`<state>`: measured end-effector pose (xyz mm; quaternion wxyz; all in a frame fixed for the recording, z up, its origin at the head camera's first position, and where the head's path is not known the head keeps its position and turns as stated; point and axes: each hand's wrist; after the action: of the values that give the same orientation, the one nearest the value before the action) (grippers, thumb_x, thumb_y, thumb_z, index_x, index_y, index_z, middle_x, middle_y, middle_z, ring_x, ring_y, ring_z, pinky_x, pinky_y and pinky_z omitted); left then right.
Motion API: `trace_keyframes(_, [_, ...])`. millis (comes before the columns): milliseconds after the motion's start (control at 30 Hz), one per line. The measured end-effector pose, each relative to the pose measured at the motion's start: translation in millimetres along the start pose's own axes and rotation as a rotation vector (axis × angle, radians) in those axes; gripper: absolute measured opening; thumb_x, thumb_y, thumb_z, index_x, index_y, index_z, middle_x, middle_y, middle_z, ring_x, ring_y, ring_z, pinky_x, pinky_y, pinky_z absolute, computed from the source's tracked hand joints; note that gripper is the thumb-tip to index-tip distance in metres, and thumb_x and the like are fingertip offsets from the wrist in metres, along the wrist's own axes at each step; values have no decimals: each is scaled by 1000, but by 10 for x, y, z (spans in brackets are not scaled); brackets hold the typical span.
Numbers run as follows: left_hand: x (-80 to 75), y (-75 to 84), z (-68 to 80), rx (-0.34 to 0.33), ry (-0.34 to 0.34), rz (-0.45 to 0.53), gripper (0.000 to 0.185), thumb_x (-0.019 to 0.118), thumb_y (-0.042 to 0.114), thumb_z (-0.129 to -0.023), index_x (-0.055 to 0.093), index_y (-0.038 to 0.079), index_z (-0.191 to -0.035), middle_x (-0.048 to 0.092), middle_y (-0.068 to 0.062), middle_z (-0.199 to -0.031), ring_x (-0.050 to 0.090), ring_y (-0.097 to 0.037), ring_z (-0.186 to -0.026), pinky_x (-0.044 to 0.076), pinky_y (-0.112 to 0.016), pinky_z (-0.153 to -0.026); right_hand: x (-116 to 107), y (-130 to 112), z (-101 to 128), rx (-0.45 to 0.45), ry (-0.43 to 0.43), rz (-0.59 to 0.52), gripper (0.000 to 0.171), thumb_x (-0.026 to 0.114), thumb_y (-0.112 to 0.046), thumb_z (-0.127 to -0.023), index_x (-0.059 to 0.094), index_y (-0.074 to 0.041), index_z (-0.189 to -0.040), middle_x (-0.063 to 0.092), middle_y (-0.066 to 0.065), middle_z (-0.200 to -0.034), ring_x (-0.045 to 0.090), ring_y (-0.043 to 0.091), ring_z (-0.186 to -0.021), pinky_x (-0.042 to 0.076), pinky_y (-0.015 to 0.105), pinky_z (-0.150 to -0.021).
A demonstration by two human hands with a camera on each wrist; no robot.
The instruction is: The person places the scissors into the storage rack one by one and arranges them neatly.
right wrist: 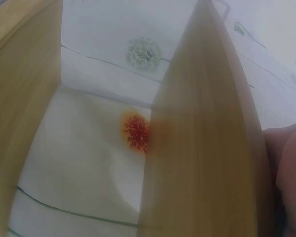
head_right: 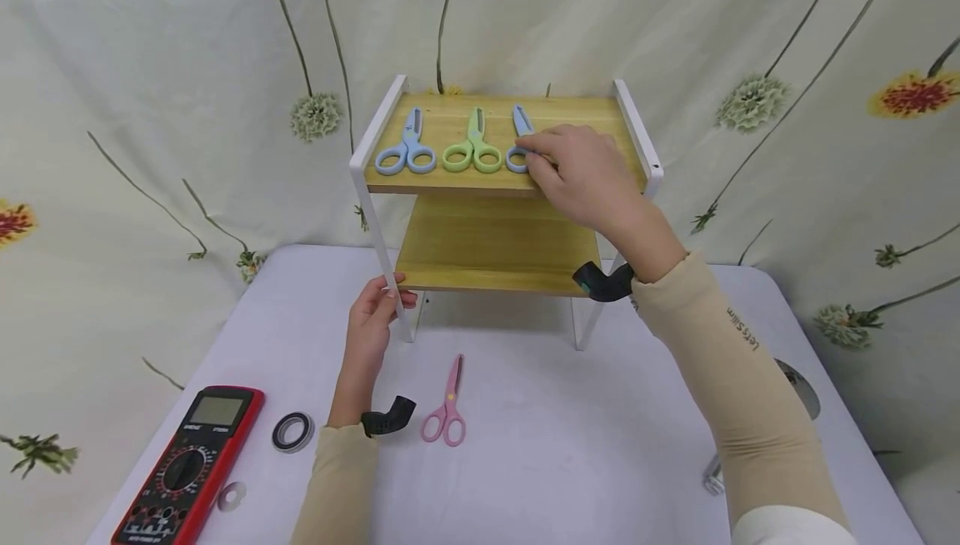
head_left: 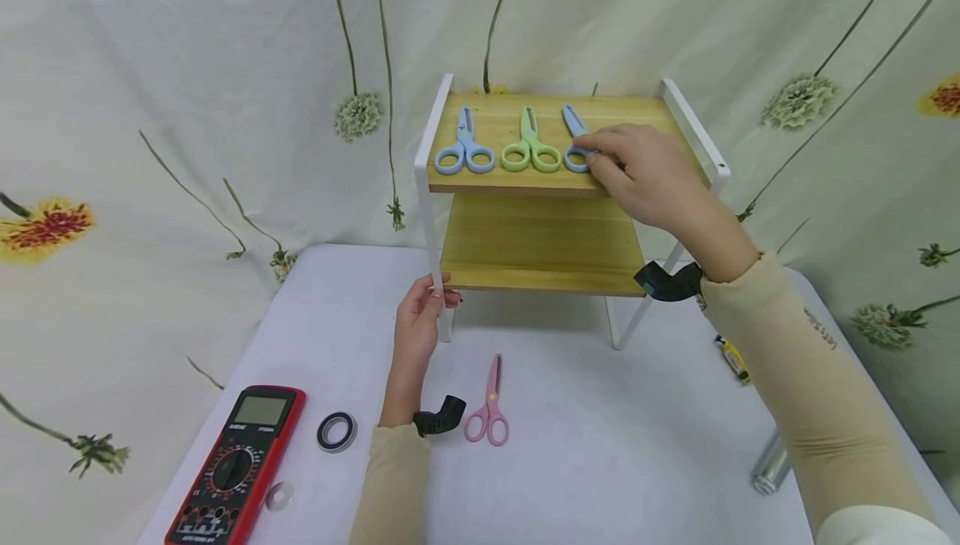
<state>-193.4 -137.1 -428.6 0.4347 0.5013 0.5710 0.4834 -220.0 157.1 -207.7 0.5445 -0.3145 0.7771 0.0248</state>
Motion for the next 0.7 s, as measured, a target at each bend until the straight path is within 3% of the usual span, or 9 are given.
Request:
trace_keyframes(133, [-7, -3, 1, 0, -2, -5, 29, 44, 7, -107, 62, 1, -129, 70, -2, -91, 66, -6, -88, 48, -43, -103, 1, -14, 11, 11, -5, 6, 39, 45, -16, -104, 64, -6, -137, 66, 19, -136, 58, 41, -129, 45, 54, -100])
trace_keyframes(400, [-18, -25, -19, 30, -2, 5, 30, 43, 3, -106, 61, -3, -129, 70, -6, -92, 66, -2, -87, 52, -23, -92, 11, -18, 5, -3, -3, 29, 39, 45, -17, -105, 63, -5, -138, 66, 19, -137, 62, 37, -119, 44, 49, -90])
trace_keyframes(533, [-26, -28, -17, 30, -3, -1, 30, 43, 4, -107, 60, -3, -130, 71, -13, -95, 66, -1, -87, 52, -21, -92, 18, -25, 11, -5, 10, 30, 39, 46, -19, -105, 63, -5, -138, 66, 19, -137, 62, 38, -121, 46, 50, -90])
trace_keyframes(600, [-26, -22, -11, 27, -5, -6, 30, 43, 5, -107, 61, -3, -130, 71, -15, -97, 66, -2, -88, 52, -26, -95, 35, -12, 26, -14, 49, 9, 38, 50, -18, -104, 64, -4, -136, 66, 19, -135, 62, 37, -120, 46, 49, -90])
trace_keyframes(700, [-20, -13, -1, 19, -9, -7, 29, 43, 5, -107, 61, -2, -129, 71, -13, -95, 66, -3, -87, 50, -36, -101, 93, 21, 95, -96, 230, -79, 32, 59, -12, -99, 69, -1, -127, 70, 20, -127, 62, 36, -118, 46, 48, -96])
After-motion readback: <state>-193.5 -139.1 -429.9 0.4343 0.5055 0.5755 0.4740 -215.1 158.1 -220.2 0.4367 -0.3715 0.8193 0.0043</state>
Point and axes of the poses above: each hand's wrist, its own z-axis away from the middle knuckle, its own x-axis out of the palm, y = z × x
